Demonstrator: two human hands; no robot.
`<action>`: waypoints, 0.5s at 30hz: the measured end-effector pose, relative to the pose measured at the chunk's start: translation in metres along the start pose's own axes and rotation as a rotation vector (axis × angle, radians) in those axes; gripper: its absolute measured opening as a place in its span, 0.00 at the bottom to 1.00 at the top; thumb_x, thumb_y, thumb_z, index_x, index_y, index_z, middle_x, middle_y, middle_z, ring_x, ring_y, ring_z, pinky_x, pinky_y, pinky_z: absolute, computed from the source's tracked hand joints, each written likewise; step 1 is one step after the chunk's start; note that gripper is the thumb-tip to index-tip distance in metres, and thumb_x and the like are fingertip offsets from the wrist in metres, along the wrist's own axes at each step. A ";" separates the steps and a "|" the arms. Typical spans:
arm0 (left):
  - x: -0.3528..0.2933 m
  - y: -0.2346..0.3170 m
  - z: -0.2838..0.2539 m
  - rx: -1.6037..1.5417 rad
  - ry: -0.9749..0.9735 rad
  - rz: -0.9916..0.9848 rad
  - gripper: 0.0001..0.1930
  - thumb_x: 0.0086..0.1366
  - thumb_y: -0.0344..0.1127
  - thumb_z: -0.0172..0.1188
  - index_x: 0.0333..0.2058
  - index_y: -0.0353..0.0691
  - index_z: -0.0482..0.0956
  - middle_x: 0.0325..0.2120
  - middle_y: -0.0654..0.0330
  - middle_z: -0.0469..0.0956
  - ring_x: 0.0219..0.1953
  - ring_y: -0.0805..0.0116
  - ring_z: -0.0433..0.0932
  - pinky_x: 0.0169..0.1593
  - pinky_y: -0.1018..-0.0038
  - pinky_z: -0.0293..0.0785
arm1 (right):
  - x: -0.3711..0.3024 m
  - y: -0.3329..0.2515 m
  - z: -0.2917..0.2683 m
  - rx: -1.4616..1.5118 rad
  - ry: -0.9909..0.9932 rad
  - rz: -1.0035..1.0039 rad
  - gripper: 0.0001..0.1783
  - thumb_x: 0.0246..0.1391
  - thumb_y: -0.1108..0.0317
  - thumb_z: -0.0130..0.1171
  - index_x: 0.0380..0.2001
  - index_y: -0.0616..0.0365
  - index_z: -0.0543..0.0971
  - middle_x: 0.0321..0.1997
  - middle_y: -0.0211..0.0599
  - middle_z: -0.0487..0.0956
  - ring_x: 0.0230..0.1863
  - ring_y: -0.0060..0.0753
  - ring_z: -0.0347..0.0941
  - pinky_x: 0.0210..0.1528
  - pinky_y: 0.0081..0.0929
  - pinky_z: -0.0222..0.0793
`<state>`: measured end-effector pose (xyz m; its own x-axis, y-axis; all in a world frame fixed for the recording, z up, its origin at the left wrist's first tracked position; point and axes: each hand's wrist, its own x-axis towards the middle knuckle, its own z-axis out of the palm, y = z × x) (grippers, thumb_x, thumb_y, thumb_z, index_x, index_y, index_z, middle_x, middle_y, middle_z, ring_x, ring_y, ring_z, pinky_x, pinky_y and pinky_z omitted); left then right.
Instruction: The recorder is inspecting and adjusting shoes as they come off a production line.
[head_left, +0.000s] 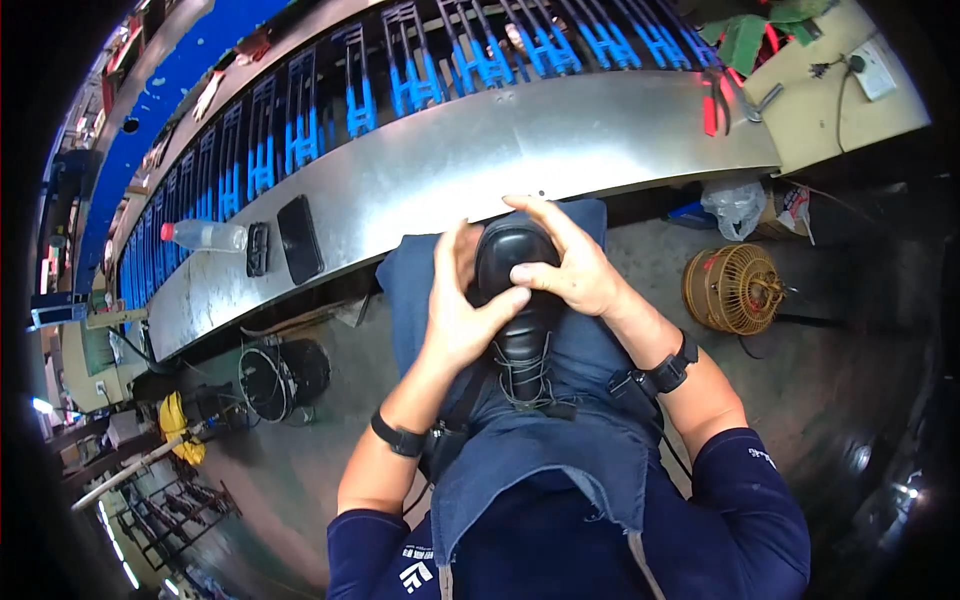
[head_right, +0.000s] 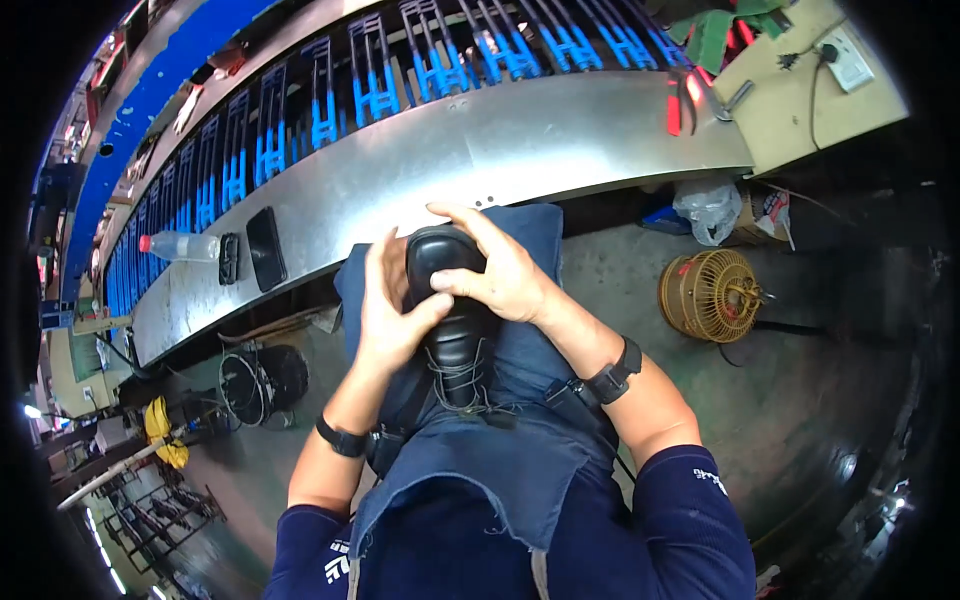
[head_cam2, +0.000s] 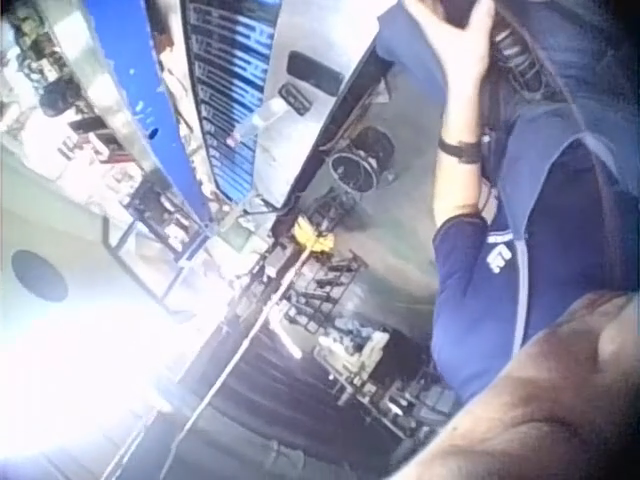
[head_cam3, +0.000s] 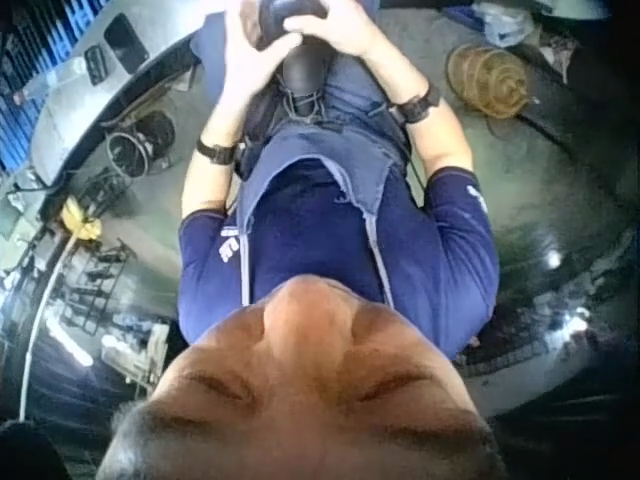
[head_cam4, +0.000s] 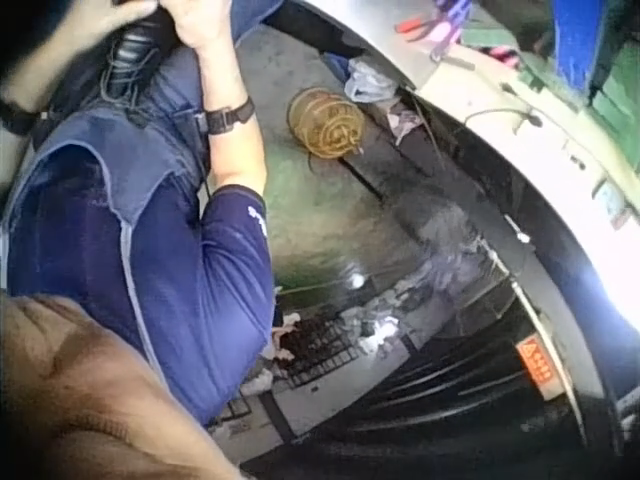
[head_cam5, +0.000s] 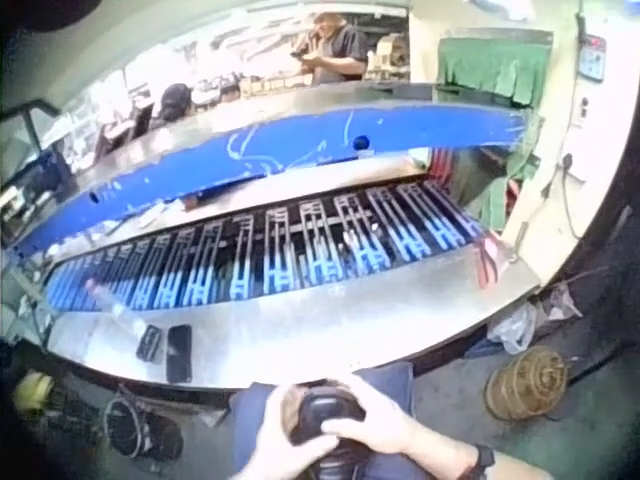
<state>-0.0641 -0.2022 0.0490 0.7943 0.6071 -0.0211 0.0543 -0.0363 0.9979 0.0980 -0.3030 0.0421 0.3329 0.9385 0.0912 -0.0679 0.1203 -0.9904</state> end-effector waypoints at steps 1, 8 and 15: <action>0.014 0.007 -0.004 0.015 -0.023 0.012 0.53 0.53 0.33 0.74 0.70 0.36 0.46 0.64 0.45 0.59 0.66 0.54 0.64 0.68 0.61 0.62 | 0.003 -0.002 -0.002 0.064 0.000 0.045 0.41 0.52 0.68 0.67 0.68 0.59 0.62 0.62 0.41 0.71 0.63 0.31 0.68 0.67 0.31 0.61; 0.042 -0.032 -0.007 -0.177 -0.088 -0.081 0.39 0.59 0.26 0.69 0.67 0.32 0.59 0.63 0.51 0.65 0.66 0.60 0.63 0.69 0.65 0.57 | 0.020 0.040 -0.001 -0.007 0.125 0.043 0.30 0.59 0.65 0.63 0.63 0.59 0.69 0.61 0.41 0.74 0.63 0.33 0.68 0.66 0.31 0.61; 0.039 -0.029 0.002 -0.113 0.013 -0.095 0.38 0.59 0.26 0.69 0.66 0.31 0.60 0.59 0.49 0.70 0.61 0.61 0.70 0.65 0.66 0.66 | 0.020 0.047 0.000 0.050 0.188 0.061 0.27 0.58 0.63 0.64 0.59 0.59 0.73 0.56 0.39 0.78 0.57 0.30 0.74 0.60 0.29 0.67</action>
<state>-0.0332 -0.1788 0.0188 0.7812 0.6135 -0.1153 0.0596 0.1105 0.9921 0.1014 -0.2783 -0.0022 0.4961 0.8683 0.0057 -0.1379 0.0852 -0.9868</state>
